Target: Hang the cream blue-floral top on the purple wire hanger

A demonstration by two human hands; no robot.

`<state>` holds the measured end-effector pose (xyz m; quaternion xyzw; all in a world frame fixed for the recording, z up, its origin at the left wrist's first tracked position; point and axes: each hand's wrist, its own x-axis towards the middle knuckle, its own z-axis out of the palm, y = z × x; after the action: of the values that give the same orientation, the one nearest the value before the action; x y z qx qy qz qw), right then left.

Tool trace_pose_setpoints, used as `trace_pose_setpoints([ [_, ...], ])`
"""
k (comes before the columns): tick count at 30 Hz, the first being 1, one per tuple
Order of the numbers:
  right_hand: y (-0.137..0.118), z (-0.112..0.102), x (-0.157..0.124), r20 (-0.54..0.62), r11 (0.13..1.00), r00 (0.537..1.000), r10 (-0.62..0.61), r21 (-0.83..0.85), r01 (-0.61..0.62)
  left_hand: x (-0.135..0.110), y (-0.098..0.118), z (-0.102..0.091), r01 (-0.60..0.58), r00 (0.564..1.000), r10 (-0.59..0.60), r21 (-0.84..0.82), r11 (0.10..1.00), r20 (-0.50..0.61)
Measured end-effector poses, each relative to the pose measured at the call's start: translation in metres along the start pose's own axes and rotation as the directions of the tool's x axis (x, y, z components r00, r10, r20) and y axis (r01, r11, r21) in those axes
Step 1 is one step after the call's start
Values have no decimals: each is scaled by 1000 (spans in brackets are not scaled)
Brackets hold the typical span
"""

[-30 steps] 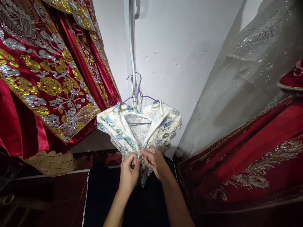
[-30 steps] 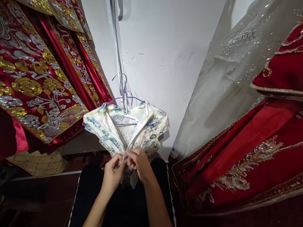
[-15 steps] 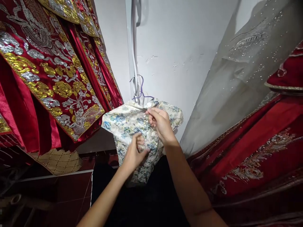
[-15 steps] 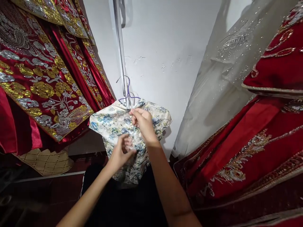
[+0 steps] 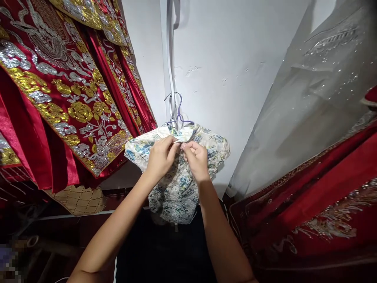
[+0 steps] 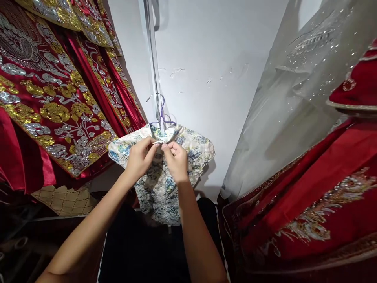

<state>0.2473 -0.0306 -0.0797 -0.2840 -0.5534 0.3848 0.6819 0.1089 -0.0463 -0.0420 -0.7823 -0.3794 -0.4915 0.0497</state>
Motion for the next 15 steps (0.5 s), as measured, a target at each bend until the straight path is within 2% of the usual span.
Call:
trace_pose_setpoints([
  [3,-3,7,3,17,1000,1000,13,25,-13,-2,0,-1,-31,999,31,11,999,-14],
  [7,-1,11,8,22,996,998,53,-69,-52,-1,5,-3,-29,995,30,9,1000,-98],
  [10,21,5,-2,-26,972,986,164,-165,-166,6,5,-19,-5,965,-6,-42,999,-260],
  [11,31,1,-10,-44,963,980,195,-180,-199,9,0,-29,20,937,-50,-89,996,-345],
  [13,49,-7,-32,-67,953,970,235,-178,-244,12,-17,-53,74,848,-213,-290,954,-486],
  [14,57,-11,-45,-65,952,966,248,-168,-256,10,-30,-65,95,797,-341,-456,885,-498],
  [15,63,-14,-58,-55,951,964,259,-161,-265,4,-43,-75,101,750,-480,-639,762,-454],
])
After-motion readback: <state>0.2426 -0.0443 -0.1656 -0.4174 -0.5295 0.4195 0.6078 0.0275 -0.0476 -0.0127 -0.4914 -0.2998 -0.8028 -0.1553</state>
